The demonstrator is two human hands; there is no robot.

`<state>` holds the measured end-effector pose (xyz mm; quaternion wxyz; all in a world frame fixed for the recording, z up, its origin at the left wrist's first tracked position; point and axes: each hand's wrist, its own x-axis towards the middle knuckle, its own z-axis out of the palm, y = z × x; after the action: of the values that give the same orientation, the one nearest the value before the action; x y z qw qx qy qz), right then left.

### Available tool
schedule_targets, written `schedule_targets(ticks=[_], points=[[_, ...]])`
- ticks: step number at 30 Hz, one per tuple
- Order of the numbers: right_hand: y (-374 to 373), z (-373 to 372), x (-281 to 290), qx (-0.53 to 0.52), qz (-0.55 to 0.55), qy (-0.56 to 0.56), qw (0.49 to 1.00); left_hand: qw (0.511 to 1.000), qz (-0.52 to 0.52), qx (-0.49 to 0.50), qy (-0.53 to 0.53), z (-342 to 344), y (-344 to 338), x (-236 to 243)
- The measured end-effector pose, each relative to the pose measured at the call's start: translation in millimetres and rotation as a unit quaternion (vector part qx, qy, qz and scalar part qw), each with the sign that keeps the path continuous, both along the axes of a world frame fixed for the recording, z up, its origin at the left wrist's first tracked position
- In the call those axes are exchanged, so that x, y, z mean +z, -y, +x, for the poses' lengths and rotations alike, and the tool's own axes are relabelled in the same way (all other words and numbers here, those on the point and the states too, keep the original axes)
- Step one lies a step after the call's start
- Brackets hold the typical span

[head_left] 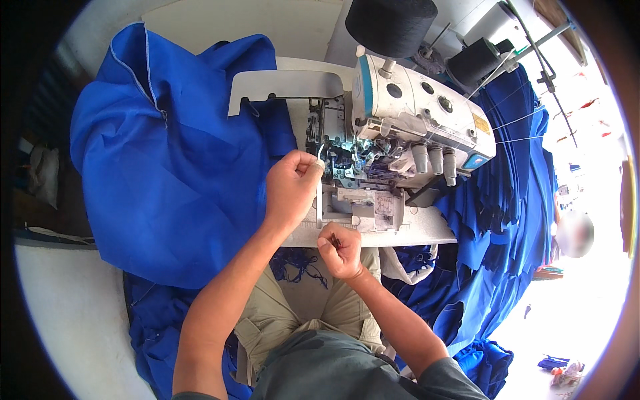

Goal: The person threads a sewing machine with white thread, guiding it through the tension assembly and needle area. They use red-handled scissors to trim the thread and adjust the fabric under the presser foot.

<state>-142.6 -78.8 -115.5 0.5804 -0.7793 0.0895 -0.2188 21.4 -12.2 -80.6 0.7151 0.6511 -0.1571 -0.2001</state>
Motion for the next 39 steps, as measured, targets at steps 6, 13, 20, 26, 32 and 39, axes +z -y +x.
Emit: schedule_targets(ticks=[6,13,20,26,32,39], points=[[-0.1,0.4,0.8,-0.001,-0.001,0.003,1.0,1.0,0.013,-0.012,0.011,2.6,-1.1,0.8],[-0.3,0.2,-0.4,-0.001,0.005,0.0,1.0,0.999,0.013,-0.038,0.013,7.8,-3.2,-1.4],[-0.8,1.4,0.6,0.001,0.004,0.01,1.0,0.997,0.007,-0.079,0.016,13.2,-4.7,2.9],[-1.3,1.6,2.1,0.004,0.003,0.008,1.0,0.995,0.006,-0.093,-0.041,15.5,-8.6,11.2],[-1.8,1.7,0.4,0.002,0.004,0.011,1.0,0.991,0.024,-0.114,-0.063,17.6,-11.8,19.1],[-1.5,1.8,0.1,0.006,0.0,0.01,1.0,0.988,0.024,-0.133,-0.075,19.5,-14.8,22.7]])
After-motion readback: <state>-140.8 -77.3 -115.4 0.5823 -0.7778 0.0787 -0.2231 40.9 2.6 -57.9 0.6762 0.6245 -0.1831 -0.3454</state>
